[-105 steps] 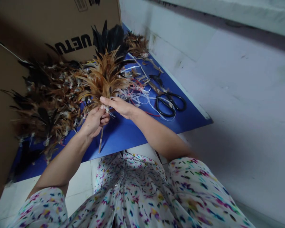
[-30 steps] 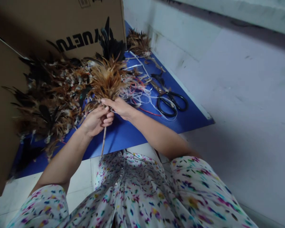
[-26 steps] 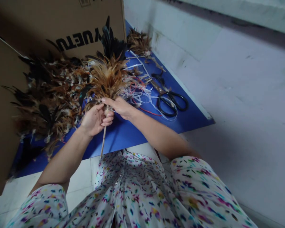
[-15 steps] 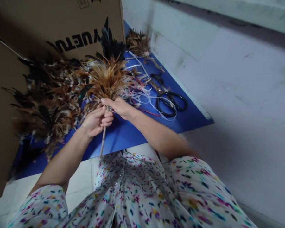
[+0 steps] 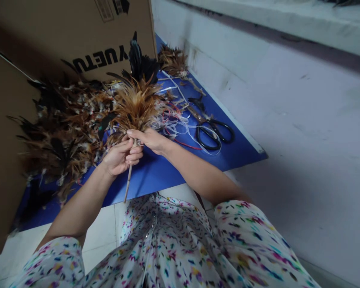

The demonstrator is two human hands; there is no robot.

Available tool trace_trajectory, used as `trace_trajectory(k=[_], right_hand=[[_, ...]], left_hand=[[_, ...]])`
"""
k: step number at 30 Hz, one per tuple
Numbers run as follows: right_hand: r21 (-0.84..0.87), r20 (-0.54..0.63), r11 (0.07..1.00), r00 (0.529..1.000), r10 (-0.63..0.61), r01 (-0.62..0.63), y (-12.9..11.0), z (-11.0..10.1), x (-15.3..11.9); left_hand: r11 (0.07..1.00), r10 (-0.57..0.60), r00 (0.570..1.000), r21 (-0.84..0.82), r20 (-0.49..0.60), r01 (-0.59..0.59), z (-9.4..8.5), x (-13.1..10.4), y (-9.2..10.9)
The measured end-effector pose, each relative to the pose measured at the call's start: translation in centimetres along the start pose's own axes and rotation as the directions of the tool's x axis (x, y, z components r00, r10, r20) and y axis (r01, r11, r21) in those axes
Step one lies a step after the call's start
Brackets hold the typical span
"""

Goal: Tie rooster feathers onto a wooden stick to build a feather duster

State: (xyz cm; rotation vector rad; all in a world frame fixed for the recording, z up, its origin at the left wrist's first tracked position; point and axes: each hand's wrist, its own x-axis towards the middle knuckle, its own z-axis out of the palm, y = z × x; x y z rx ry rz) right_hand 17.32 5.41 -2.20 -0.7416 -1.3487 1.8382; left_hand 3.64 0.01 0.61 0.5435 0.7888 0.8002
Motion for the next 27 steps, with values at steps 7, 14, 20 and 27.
trace_trajectory(k=[7, 14, 20, 27], right_hand=[[0.035, 0.072, 0.996, 0.994, -0.083, 0.08, 0.38, -0.25, 0.25], [0.05, 0.148, 0.995, 0.985, -0.093, 0.086, 0.45, -0.32, 0.33], [0.072, 0.14, 0.997, 0.989, -0.043, 0.034, 0.19, -0.16, 0.2], [0.07, 0.095, 0.997, 0.995, 0.011, -0.017, 0.62, -0.09, 0.32]], left_hand=[[0.999, 0.036, 0.999, 0.038, 0.038, -0.037, -0.56, 0.19, -0.07], [0.995, 0.048, 0.999, 0.082, 0.023, -0.05, -0.62, 0.23, -0.2], [0.984, 0.09, 0.996, 0.156, -0.027, -0.084, -0.6, 0.34, -0.45], [0.961, 0.151, 0.988, 0.236, -0.023, -0.141, -0.7, 0.45, -0.73]])
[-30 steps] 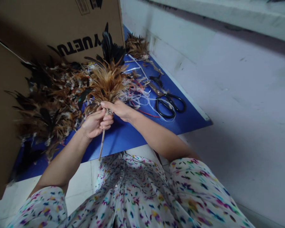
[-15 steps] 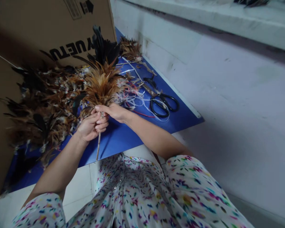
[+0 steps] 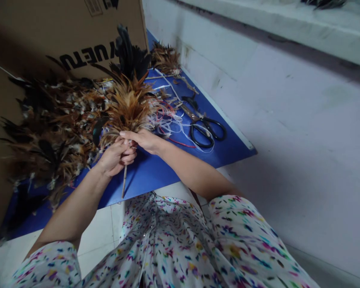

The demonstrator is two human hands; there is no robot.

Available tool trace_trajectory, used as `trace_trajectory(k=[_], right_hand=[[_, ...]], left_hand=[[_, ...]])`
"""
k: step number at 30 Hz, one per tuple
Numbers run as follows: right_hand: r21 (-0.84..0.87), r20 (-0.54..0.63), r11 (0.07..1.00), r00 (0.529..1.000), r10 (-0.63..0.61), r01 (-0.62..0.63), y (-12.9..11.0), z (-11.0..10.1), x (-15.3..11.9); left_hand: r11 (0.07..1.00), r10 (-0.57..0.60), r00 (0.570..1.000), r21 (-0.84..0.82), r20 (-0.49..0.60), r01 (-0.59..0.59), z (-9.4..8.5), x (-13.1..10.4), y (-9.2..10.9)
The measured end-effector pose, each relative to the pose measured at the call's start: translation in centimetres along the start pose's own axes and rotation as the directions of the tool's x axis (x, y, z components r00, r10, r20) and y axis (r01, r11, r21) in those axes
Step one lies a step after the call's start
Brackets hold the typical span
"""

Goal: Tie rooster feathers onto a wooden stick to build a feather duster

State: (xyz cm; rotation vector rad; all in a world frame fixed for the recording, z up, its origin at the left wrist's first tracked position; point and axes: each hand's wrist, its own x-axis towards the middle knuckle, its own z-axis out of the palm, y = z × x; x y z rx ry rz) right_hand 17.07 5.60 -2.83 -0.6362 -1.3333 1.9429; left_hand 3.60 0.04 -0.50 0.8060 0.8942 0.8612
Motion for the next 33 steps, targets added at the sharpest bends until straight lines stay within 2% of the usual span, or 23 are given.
trace_trajectory(k=[5, 9, 14, 19, 22, 24, 28, 33], right_hand=[[-0.045, -0.044, 0.997, 0.997, -0.062, 0.06, -0.8, -0.5, -0.1], [-0.054, -0.196, 0.992, 0.973, -0.118, 0.11, -2.6, -1.7, -0.3], [-0.065, -0.419, 0.988, 0.895, -0.155, 0.14, -4.2, -3.2, -0.1], [-0.282, -0.529, 0.947, 0.798, -0.289, 0.156, -3.3, -4.6, 0.7], [-0.482, -0.499, 0.859, 0.752, -0.43, 0.172, -2.2, -5.5, 1.4], [-0.622, -0.421, 0.765, 0.752, -0.507, 0.168, -1.7, -5.9, 1.6], [-0.81, -0.278, 0.576, 0.79, -0.547, 0.114, -1.1, -5.9, 1.3], [-0.93, -0.163, 0.366, 0.855, -0.493, 0.033, -0.9, -5.4, 0.8]], left_hand=[[1.0, 0.022, 0.999, 0.004, -0.041, -0.022, 0.0, 0.0, 0.4], [0.998, 0.06, 0.991, -0.023, -0.119, -0.063, -0.4, -0.1, 1.4], [0.993, 0.106, 0.965, -0.025, -0.24, -0.115, -1.3, 0.3, 2.5], [0.985, 0.163, 0.93, 0.001, -0.33, -0.172, -2.5, 1.1, 2.7], [0.982, 0.179, 0.911, 0.011, -0.371, -0.189, -3.1, 1.5, 2.6], [0.982, 0.182, 0.898, 0.023, -0.4, -0.189, -3.4, 1.7, 2.5], [0.983, 0.183, 0.882, 0.057, -0.434, -0.176, -3.5, 2.1, 2.1], [0.981, 0.194, 0.868, 0.119, -0.457, -0.156, -3.8, 2.7, 1.4]])
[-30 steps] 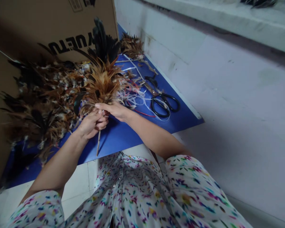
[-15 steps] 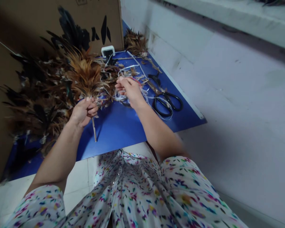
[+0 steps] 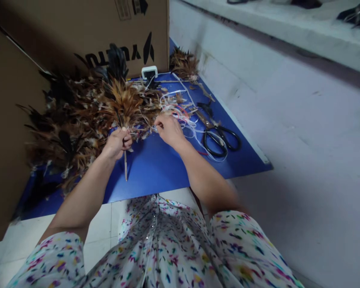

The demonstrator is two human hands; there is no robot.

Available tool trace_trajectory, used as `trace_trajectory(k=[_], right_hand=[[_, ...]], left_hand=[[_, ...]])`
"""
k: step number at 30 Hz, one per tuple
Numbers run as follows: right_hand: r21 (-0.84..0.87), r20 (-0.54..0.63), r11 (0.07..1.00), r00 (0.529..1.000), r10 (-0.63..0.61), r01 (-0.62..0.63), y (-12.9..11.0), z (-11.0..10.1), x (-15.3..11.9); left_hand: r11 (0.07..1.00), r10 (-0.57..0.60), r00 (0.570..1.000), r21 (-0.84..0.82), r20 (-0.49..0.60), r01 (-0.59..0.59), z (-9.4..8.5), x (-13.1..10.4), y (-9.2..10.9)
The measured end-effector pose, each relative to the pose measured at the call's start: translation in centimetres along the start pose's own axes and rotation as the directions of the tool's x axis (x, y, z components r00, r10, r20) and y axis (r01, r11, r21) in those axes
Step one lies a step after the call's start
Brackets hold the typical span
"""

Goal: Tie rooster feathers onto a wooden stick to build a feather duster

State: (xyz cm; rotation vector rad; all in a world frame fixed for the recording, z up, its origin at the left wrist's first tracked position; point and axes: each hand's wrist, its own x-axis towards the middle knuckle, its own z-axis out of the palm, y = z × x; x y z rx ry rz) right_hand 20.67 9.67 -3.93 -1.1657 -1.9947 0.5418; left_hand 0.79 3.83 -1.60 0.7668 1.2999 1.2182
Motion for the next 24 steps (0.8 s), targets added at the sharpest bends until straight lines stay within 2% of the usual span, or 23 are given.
trace_trajectory(k=[7, 15, 20, 24], right_hand=[[-0.143, 0.064, 0.989, 0.998, -0.021, 0.03, -0.2, -0.2, -0.2], [-0.346, 0.116, 0.938, 0.99, 0.078, -0.034, -0.6, -1.4, -0.1], [-0.49, 0.201, 0.871, 0.969, 0.142, -0.026, -0.5, -1.1, -0.2], [-0.507, 0.232, 0.862, 0.961, 0.15, -0.012, -0.4, -0.9, -0.3]], left_hand=[[1.0, 0.018, 1.0, 0.015, -0.005, -0.018, 0.0, -0.1, 0.0], [0.994, 0.096, 0.995, -0.059, -0.003, -0.096, -0.3, -0.3, 0.9], [0.993, 0.094, 0.995, -0.063, -0.037, -0.096, -0.3, -0.5, 1.6], [0.994, 0.093, 0.995, -0.061, -0.044, -0.096, -0.3, -0.4, 1.5]])
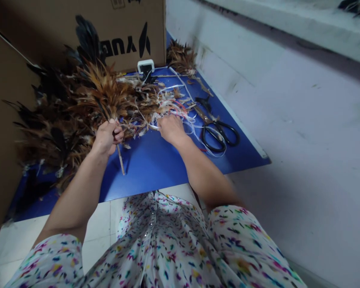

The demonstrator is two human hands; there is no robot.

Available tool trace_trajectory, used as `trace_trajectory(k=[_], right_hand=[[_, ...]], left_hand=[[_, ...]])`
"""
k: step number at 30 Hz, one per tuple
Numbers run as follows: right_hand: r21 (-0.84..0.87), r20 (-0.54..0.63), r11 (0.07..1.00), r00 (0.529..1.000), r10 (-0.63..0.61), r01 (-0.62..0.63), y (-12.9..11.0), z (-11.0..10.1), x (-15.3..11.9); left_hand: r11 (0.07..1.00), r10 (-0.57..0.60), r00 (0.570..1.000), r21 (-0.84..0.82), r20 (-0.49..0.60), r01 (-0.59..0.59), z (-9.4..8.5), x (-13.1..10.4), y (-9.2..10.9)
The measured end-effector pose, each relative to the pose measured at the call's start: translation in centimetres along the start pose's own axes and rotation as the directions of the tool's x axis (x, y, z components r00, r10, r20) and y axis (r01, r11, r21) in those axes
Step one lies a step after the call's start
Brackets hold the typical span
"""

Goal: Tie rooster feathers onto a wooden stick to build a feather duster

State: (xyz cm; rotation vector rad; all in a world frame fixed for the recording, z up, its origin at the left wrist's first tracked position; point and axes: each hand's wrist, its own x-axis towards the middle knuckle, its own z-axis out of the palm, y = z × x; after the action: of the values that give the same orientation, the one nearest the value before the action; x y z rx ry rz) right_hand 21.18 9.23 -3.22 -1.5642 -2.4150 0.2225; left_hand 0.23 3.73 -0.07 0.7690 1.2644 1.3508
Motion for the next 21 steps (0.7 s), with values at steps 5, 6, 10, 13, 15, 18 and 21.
trace_trajectory(k=[5, 6, 10, 13, 15, 18, 21], right_hand=[[0.181, -0.107, 0.982, 0.994, -0.032, 0.051, 0.4, -0.3, 0.1], [0.222, -0.136, 0.973, 0.99, -0.038, 0.068, 0.5, -0.5, 0.2], [0.299, -0.243, 0.947, 0.969, -0.041, 0.114, 0.8, -1.1, 0.2], [0.328, -0.248, 0.94, 0.969, -0.014, 0.098, 0.8, -1.3, 0.1], [0.326, -0.238, 0.941, 0.971, -0.015, 0.094, 0.7, -1.5, 0.1], [0.312, -0.212, 0.945, 0.977, -0.037, 0.103, 0.2, -1.6, -0.1], [0.338, -0.18, 0.934, 0.982, -0.059, 0.118, -0.3, -1.7, -0.3]], left_hand=[[1.0, 0.021, 1.0, -0.001, 0.018, -0.021, -0.1, 0.2, -0.3], [1.0, 0.024, 1.0, -0.002, 0.018, -0.024, -0.1, 0.2, -0.4], [1.0, 0.019, 1.0, 0.0, 0.013, -0.019, 0.0, 0.1, -0.4], [1.0, 0.02, 1.0, -0.004, 0.025, -0.02, 0.1, 0.0, -0.4], [1.0, 0.017, 0.999, -0.009, 0.033, -0.017, 0.1, 0.0, -0.4], [1.0, 0.009, 0.999, -0.004, 0.039, -0.009, 0.0, 0.0, -0.5], [1.0, 0.0, 0.999, 0.006, 0.049, -0.001, 0.0, 0.0, -0.6]])
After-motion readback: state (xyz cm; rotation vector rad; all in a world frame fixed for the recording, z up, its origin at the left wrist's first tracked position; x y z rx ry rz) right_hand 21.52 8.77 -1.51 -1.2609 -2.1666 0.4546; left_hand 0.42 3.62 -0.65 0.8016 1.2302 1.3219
